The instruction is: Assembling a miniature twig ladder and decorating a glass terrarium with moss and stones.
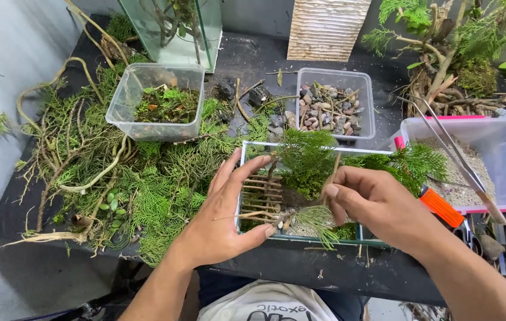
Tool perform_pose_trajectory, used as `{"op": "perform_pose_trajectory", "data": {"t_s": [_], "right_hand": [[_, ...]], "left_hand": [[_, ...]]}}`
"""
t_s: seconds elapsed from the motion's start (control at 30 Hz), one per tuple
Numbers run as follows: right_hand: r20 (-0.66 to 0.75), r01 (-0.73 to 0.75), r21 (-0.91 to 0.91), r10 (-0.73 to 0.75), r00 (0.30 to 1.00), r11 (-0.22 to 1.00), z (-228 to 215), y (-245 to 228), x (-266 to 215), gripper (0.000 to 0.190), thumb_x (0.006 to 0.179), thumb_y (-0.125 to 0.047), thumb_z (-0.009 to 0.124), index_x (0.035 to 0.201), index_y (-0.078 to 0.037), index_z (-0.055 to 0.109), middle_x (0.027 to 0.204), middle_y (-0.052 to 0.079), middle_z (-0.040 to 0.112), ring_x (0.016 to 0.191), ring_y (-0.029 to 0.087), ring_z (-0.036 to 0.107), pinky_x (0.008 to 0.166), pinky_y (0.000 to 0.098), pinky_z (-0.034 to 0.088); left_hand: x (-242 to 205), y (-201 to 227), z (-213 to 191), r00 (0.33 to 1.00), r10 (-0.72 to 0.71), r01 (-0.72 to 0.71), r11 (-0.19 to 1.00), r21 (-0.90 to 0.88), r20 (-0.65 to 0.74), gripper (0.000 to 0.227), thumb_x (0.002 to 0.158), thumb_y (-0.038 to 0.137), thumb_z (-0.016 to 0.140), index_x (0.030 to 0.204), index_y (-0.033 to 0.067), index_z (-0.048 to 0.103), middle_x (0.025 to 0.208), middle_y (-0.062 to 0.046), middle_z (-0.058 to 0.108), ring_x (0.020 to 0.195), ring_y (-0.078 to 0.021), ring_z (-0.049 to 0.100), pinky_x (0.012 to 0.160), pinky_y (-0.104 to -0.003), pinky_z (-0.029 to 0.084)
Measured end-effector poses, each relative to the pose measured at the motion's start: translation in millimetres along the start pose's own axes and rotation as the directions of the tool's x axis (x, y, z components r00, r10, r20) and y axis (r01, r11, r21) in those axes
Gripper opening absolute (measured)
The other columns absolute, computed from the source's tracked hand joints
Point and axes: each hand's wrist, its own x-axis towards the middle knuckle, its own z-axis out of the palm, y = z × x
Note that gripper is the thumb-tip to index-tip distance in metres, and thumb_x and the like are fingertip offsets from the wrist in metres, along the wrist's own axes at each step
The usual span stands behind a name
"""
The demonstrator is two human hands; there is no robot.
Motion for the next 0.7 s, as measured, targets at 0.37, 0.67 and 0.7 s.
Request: {"op": "perform_pose_trajectory", "data": {"t_s": [0.37,0.67,0.7], "right_hand": [[-0.210,0.121,0.320,-0.054,0.976,0.940,7.0,33.9,-43.2,0.029,0.099,-0.020,0.061,0.097,0.002,0.080,0.063,0.013,0.069,0.054,0.019,0.057,0.049,0.0297,0.036],[-0.353,0.304,0.260,-0.204,0.913,0.916,50.4,69.1,-85.4,0.025,0.093,-0.022,0.065,0.093,-0.002,0.081,0.058,0.008,0.074,0.050,0.015,0.069,0.050,0.0275,0.055],[-0.324,0.291,0.228,-0.209,0.923,0.929,59.2,68.0,-87.3,0.026,0.091,-0.022,0.065,0.090,-0.005,0.084,0.055,0.007,0.075,0.049,0.015,0.070,0.053,0.0278,0.056]], "left_hand": [[-14.9,1.0,-2.2,0.994,0.100,-0.100,0.995,-0.012,-0.050,0.098,0.086,0.055,0.066,0.162,0.0190,0.016,0.175,-0.014,0.007,0.163,-0.0385,-0.002,0.122,-0.069,0.011],[-109.1,4.3,7.0,0.680,0.271,-0.227,0.961,0.156,-0.682,0.016,0.088,0.024,0.064,0.101,0.0142,0.066,0.109,-0.007,0.065,0.111,-0.0218,0.064,0.099,-0.033,0.055],[-121.2,6.8,1.0,0.706,0.378,-0.220,0.921,0.321,-0.600,0.004,0.087,0.020,0.062,0.087,0.0199,0.066,0.085,0.003,0.068,0.090,-0.0168,0.068,0.087,-0.028,0.056]]}}
